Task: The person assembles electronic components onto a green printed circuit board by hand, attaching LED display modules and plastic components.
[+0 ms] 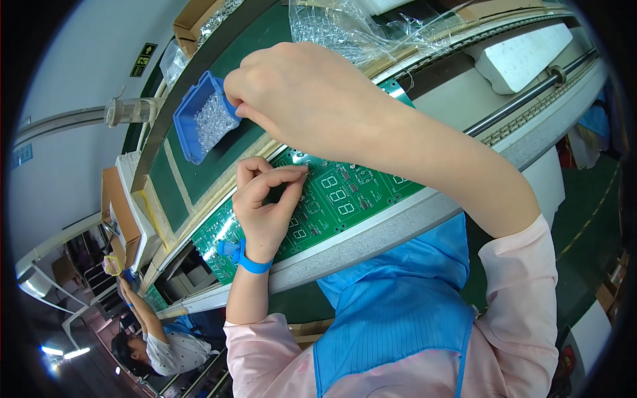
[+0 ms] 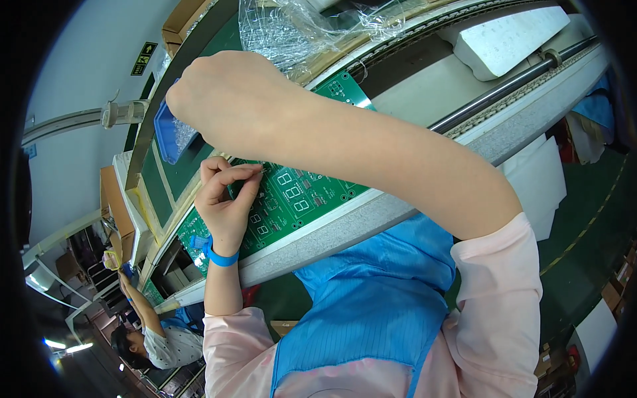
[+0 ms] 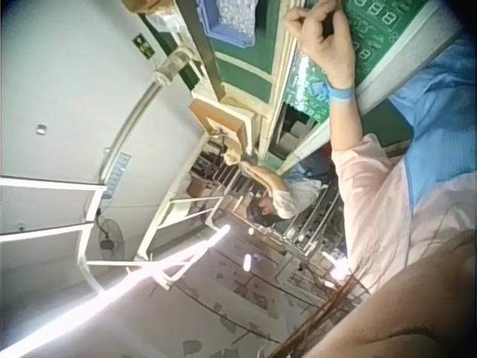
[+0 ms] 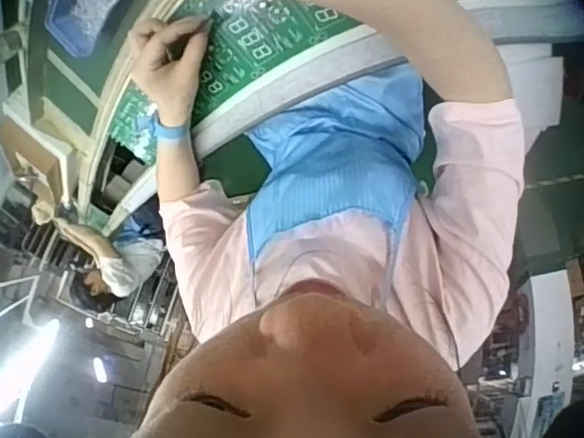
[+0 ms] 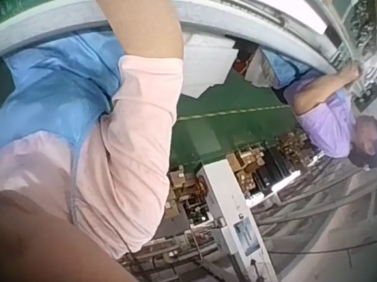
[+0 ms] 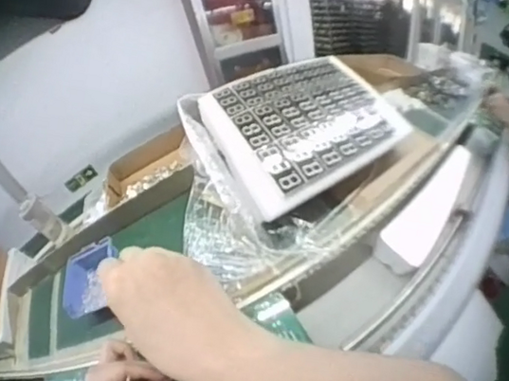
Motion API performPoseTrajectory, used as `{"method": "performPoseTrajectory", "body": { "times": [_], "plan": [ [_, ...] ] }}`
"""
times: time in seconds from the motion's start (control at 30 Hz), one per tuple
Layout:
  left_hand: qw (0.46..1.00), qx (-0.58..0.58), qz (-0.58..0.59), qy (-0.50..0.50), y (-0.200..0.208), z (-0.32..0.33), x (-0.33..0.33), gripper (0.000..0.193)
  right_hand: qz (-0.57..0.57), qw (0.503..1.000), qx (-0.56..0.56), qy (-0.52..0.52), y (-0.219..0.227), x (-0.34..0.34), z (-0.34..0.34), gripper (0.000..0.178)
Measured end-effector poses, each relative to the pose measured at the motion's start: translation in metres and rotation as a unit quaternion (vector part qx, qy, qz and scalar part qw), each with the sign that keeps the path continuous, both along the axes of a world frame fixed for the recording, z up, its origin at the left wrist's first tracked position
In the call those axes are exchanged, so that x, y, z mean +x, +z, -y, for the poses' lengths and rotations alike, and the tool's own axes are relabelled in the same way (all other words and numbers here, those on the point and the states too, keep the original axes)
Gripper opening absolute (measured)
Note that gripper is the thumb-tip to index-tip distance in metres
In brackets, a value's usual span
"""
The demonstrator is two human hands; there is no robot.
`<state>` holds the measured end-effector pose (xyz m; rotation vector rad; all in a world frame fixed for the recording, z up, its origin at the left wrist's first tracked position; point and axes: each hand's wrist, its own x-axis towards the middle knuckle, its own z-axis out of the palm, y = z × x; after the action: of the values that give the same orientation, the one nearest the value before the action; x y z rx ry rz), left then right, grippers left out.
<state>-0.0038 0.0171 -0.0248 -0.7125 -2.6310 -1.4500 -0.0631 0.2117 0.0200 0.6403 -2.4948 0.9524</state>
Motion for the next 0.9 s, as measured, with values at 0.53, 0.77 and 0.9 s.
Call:
{"method": "performPoseTrajectory", "body": {
  "times": [0.53, 0.77, 0.9],
  "plan": [
    [0.997, -0.069, -0.046, -0.002, 0.004, -0.005, 0.001, 0.022, -0.097, 0.995, -0.016, -0.028, -0.004, -0.003, -0.004, 0.009],
    [0.987, -0.129, -0.094, -0.027, 0.013, -0.012, 0.003, 0.023, -0.064, 0.998, -0.002, -0.022, -0.003, -0.002, -0.003, 0.009],
    [0.985, -0.134, -0.110, -0.024, 0.011, -0.010, 0.002, 0.023, -0.033, 0.999, 0.000, -0.019, -0.004, -0.001, -0.004, 0.011]
  ]
}}
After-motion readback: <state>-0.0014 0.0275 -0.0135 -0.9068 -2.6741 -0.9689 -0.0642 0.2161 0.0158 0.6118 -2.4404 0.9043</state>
